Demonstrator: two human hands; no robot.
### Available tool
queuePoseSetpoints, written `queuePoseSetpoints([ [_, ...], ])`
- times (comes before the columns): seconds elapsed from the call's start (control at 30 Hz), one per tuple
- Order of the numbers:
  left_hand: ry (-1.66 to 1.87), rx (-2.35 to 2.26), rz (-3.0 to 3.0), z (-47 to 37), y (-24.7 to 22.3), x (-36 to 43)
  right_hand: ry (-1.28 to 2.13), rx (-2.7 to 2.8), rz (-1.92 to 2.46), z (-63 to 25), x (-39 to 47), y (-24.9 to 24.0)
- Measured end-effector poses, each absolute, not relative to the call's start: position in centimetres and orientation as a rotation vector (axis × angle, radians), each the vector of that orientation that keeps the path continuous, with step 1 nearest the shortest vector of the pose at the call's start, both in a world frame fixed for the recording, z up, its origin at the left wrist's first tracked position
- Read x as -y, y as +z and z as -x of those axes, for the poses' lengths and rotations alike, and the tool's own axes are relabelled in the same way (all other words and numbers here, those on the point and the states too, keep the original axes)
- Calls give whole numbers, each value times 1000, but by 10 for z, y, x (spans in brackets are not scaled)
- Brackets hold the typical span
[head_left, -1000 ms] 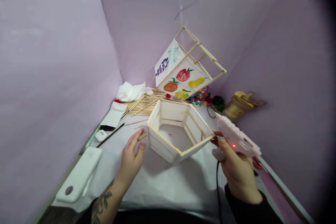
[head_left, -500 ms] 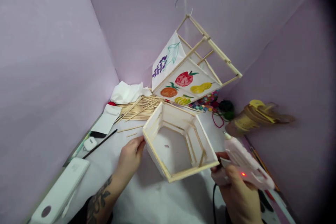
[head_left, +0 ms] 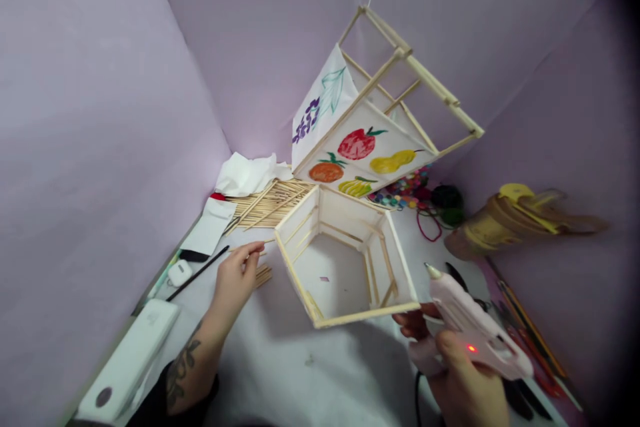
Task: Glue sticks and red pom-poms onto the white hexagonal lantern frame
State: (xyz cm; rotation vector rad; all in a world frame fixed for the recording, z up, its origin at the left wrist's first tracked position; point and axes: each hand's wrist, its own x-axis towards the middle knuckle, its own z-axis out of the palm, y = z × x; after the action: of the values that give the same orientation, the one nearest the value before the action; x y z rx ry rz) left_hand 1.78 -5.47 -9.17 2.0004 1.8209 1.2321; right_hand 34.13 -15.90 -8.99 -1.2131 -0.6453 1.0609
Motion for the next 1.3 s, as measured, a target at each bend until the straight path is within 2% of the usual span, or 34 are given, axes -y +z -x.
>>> queuePoseSetpoints([
  [0.07,1402,-1707,-2181,-22,-75,63,1044,653,1267,-342,158,-90],
  [0.13,1486,-1335,-2512,-33,-56,72,1016,652,1290,-342,156,-91],
  [0.23,1258,-927,-2805,-49,-33,76,958,603,1243,-339,155,-92],
  [0.4,1040,-785,-2795,-53,-27,63,944,542,1164,-331,152,-92],
  [0.93,961,-766,-2775,-40,-12,72,998,570,1164,-326,161,-84],
  [1.07,958,-817,-2777,-40,-14,74,895,791,1125,-347,155,-64],
  [1.3,1057,-873,-2746,-38,-23,73,983,1446,1230,-376,108,-11],
])
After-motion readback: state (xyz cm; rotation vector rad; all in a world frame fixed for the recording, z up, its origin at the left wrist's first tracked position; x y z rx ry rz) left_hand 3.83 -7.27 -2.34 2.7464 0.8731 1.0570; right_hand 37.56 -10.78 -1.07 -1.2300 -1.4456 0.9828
